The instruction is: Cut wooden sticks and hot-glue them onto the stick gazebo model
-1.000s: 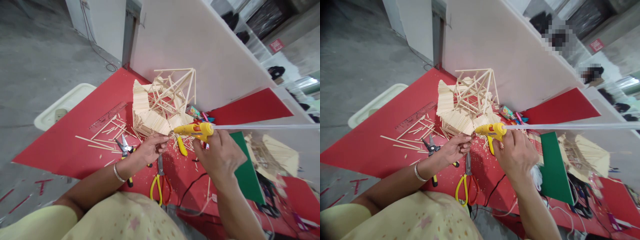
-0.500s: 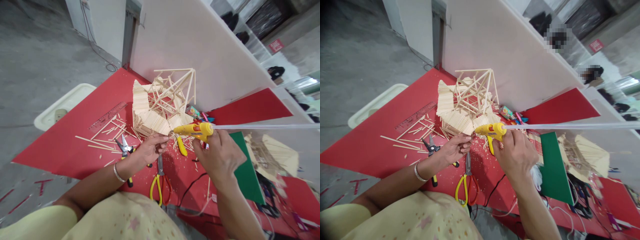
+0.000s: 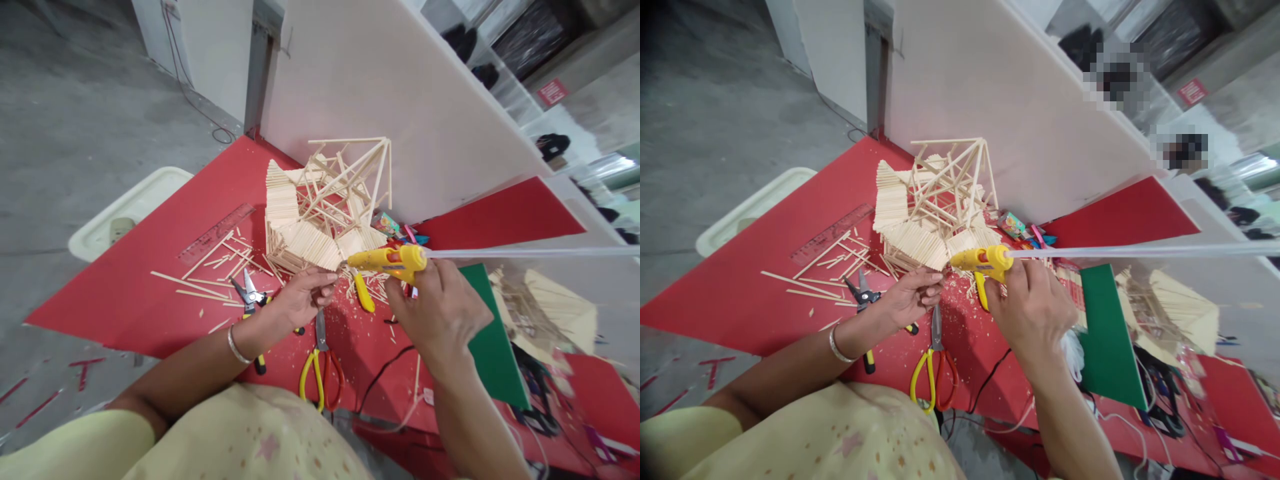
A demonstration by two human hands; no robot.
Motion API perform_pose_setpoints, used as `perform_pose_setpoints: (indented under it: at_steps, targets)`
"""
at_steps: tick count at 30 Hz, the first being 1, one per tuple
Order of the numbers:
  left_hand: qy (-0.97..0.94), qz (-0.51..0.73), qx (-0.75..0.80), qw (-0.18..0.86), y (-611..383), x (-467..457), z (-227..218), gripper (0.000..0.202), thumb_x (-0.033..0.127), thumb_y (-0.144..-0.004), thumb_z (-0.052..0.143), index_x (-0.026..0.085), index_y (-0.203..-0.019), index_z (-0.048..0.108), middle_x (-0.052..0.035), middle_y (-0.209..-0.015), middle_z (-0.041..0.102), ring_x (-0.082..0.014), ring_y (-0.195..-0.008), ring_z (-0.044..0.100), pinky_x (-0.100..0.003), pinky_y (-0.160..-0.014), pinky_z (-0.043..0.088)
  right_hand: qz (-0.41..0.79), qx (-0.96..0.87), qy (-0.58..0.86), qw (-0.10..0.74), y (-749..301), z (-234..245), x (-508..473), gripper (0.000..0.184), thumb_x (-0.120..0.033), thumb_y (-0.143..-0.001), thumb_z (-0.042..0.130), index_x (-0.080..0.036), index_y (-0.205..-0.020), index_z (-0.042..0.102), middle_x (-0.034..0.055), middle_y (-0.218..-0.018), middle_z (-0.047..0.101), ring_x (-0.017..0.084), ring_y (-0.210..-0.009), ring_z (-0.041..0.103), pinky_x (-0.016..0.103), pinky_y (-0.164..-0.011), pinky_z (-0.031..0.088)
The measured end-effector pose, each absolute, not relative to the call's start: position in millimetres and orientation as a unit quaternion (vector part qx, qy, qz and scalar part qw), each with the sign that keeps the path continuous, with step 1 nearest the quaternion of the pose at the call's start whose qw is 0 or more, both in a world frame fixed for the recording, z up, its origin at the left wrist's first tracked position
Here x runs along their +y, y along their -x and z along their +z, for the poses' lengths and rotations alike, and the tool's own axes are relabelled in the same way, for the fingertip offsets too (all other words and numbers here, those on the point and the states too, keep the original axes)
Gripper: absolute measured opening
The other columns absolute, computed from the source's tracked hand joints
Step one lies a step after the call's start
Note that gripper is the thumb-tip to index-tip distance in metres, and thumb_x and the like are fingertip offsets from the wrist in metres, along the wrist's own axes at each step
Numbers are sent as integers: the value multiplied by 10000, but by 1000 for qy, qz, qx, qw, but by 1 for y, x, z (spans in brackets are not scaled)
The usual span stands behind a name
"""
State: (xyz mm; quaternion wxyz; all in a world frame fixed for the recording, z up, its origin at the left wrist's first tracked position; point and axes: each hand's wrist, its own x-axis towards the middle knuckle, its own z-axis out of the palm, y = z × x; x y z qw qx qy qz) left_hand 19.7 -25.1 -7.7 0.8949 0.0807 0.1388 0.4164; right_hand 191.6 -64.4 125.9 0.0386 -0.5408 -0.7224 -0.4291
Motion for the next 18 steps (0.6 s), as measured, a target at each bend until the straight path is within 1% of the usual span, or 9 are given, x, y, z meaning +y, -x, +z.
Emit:
perform_pose_setpoints:
  at_steps: [7,11,18]
  targets:
    - [-82,413,148,895,-20,-26,-8,213,159,-640,818,114,-646,610,49,-546,457,-27,-497,418,-152,-427,264,-433,-723,537,43,-191,126,-64,261,-363,-835,565,-150,-983,604,50,-816,608,161,-685,496,295,-590,309]
    - [-82,414,144,895,-20,-26,-9,202,153,-652,811,111,-655,614,40,-569,478,-25,-506,427,-147,-429,264,-430,-726,534,43,-191,127,-65,245,-339,-817,571,-154,-976,602,50,-805,600,163,-686,487,299,-586,293]
    - [-91,413,141,895,-21,-25,-11,207,168,-657,804,111,-658,605,37,-588,486,-20,-499,415,-149,-423,259,-429,-730,530,45,-191,127,-65,241,-335,-804,571,-161,-969,596,47,-810,593,165,-689,484,298,-586,303]
